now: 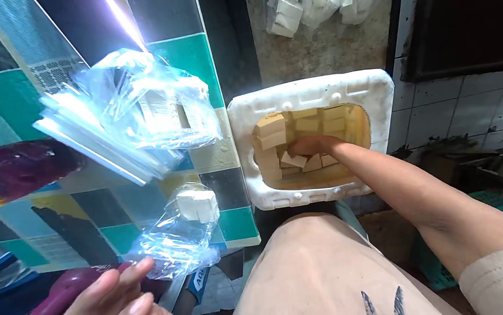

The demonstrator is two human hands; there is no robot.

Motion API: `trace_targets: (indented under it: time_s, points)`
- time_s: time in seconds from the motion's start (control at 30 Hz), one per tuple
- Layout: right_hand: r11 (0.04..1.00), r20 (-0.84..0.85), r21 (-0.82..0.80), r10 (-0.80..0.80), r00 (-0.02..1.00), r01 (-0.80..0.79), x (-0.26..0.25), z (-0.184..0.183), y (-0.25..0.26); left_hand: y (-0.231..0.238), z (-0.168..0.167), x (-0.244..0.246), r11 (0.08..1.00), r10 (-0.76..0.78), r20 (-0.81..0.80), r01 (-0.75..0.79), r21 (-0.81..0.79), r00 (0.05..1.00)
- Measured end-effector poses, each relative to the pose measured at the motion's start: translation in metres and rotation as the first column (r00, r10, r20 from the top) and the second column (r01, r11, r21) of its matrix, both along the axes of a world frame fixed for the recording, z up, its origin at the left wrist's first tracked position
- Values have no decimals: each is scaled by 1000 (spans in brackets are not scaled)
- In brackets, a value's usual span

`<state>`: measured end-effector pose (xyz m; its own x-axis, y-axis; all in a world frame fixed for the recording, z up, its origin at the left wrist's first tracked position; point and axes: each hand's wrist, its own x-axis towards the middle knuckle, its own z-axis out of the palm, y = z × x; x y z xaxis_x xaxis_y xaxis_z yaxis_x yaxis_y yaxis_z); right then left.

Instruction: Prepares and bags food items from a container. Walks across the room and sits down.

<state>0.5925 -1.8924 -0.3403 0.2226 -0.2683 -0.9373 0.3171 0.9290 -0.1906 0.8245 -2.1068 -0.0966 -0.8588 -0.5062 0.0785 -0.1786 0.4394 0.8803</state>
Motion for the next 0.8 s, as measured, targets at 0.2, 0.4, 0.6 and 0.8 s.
trace_targets:
  time_s: [0.2,0.4,0.6,0.8]
  points:
    - [861,-305,-140,432,849,-488,5,7,10,-3,-1,2,1000,-14,-14,14,6,1000]
    - [894,-491,-171,287,823,-414,16,8,21,-7,1,6,999,-36,-28,37,22,999]
    - [935,-621,343,296,726,-88,-8,50,16,-15,5,21,1000,-4,-14,5,30,1000]
    - [816,-558,575,339,757,59,0,40,22,-23,3,36,999,17,-27,-15,50,999]
